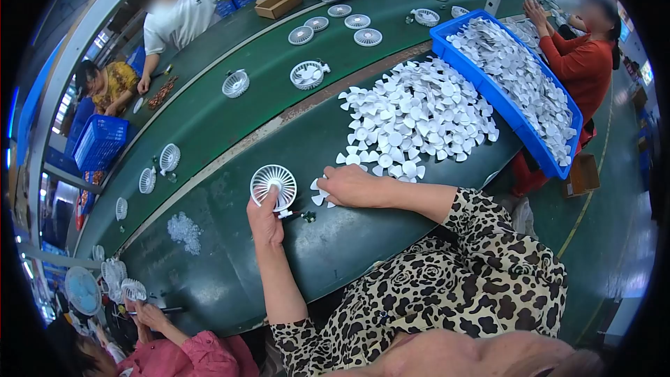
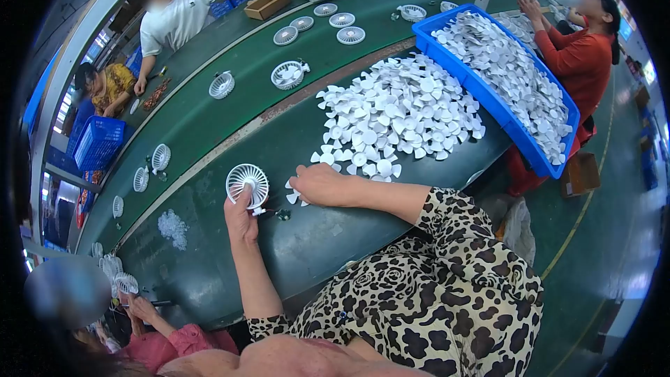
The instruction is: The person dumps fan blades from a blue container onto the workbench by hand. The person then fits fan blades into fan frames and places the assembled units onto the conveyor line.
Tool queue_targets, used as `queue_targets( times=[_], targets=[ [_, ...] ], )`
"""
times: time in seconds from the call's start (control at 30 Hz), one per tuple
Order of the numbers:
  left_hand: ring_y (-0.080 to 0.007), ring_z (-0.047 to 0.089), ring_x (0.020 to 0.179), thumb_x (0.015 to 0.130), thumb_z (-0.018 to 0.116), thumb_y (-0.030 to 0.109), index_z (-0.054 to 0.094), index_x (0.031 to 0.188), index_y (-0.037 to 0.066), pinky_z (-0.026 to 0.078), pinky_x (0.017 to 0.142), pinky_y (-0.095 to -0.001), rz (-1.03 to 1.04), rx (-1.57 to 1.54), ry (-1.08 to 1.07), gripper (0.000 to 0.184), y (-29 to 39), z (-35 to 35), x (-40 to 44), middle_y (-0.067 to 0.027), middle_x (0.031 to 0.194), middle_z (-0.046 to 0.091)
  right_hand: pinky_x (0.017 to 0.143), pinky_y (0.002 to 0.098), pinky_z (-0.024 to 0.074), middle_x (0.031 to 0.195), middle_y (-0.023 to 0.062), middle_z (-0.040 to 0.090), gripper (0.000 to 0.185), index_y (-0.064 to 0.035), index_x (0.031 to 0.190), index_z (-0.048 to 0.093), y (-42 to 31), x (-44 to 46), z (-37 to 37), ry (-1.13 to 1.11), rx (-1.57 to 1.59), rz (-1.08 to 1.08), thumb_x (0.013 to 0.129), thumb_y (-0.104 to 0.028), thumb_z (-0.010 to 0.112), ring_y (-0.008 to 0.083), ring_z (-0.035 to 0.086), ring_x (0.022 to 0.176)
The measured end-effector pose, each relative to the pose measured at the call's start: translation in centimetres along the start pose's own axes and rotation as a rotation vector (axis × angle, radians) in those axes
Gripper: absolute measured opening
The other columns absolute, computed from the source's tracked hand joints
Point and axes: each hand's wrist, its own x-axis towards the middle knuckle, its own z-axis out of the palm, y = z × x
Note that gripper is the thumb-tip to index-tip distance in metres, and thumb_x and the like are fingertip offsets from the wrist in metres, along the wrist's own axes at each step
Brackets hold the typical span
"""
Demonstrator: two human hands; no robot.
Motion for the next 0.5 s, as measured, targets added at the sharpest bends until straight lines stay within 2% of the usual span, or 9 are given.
queue_targets(
  times=[0.13, 0.2, 0.27, 0.33, 0.37, 0.43, 0.5],
  targets=[
    [-0.0141, 0.061, 0.082, 0.082, 0.065, 0.005, 0.057, 0.104, -0.001, 0.050, 0.073, -0.0276, 0.060, 0.040, 0.041, 0.024, -0.2, 0.6, -0.3, -0.0065, 0.095, 0.063, 0.066, 0.0461, 0.0490, 0.082, 0.0200, 0.058, 0.025, 0.0002, 0.090, 0.058, -0.6, -0.4, -1.0, -0.152, -0.002, -0.065, 0.072, -0.015, 0.063, 0.0373, 0.061, 0.077],
    [-0.0135, 0.061, 0.083, 0.085, 0.064, 0.007, 0.057, 0.106, -0.001, 0.050, 0.074, -0.0280, 0.052, 0.056, 0.054, 0.024, -0.5, 0.7, -0.4, -0.0068, 0.096, 0.063, 0.068, 0.0437, 0.0481, 0.089, 0.0167, 0.057, 0.031, -0.0046, 0.101, 0.058, -1.8, -0.7, -2.3, -0.235, 0.130, -0.085, 0.077, -0.023, 0.064, 0.0357, 0.060, 0.080],
    [-0.0132, 0.060, 0.082, 0.090, 0.060, 0.017, 0.057, 0.105, 0.000, 0.049, 0.074, -0.0280, 0.014, 0.027, -0.013, 0.024, -1.1, 0.7, -0.2, -0.0064, 0.094, 0.063, 0.067, 0.0416, 0.0483, 0.088, 0.0138, 0.057, 0.031, -0.0063, 0.103, 0.059, -2.8, -0.7, -2.9, -0.028, 0.276, -0.133, 0.078, -0.022, 0.065, 0.0333, 0.060, 0.080],
    [-0.0129, 0.060, 0.082, 0.093, 0.055, 0.029, 0.056, 0.105, 0.001, 0.049, 0.072, -0.0286, -0.034, -0.031, -0.091, 0.031, -1.3, 1.3, -0.5, -0.0062, 0.094, 0.062, 0.061, 0.0397, 0.0482, 0.085, 0.0121, 0.055, 0.032, -0.0069, 0.103, 0.058, -3.1, 0.2, -2.4, 0.182, 0.215, -0.168, 0.074, -0.017, 0.068, 0.0305, 0.059, 0.077],
    [-0.0128, 0.059, 0.082, 0.094, 0.051, 0.038, 0.056, 0.105, 0.003, 0.050, 0.069, -0.0290, -0.023, -0.001, -0.098, 0.037, -1.3, 1.9, -0.9, -0.0058, 0.095, 0.061, 0.060, 0.0402, 0.0481, 0.086, 0.0118, 0.054, 0.030, -0.0065, 0.101, 0.057, -3.2, 0.9, -2.3, 0.215, 0.140, -0.162, 0.074, -0.016, 0.067, 0.0299, 0.058, 0.078],
    [-0.0128, 0.059, 0.083, 0.095, 0.048, 0.040, 0.055, 0.105, 0.003, 0.050, 0.068, -0.0296, -0.101, -0.034, -0.110, 0.039, -1.1, 2.3, -1.3, -0.0056, 0.096, 0.061, 0.059, 0.0406, 0.0481, 0.087, 0.0118, 0.052, 0.027, -0.0058, 0.099, 0.055, -3.1, 1.9, -1.5, 0.253, 0.033, -0.149, 0.075, -0.015, 0.066, 0.0298, 0.058, 0.080],
    [-0.0128, 0.059, 0.082, 0.095, 0.046, 0.042, 0.055, 0.105, 0.003, 0.051, 0.067, -0.0298, -0.091, -0.054, -0.077, 0.041, -1.3, 2.5, -1.2, -0.0050, 0.094, 0.061, 0.059, 0.0411, 0.0481, 0.088, 0.0120, 0.051, 0.026, -0.0053, 0.097, 0.053, -2.9, 2.5, -1.1, 0.240, 0.046, -0.140, 0.076, -0.015, 0.065, 0.0299, 0.057, 0.082]
  ],
)
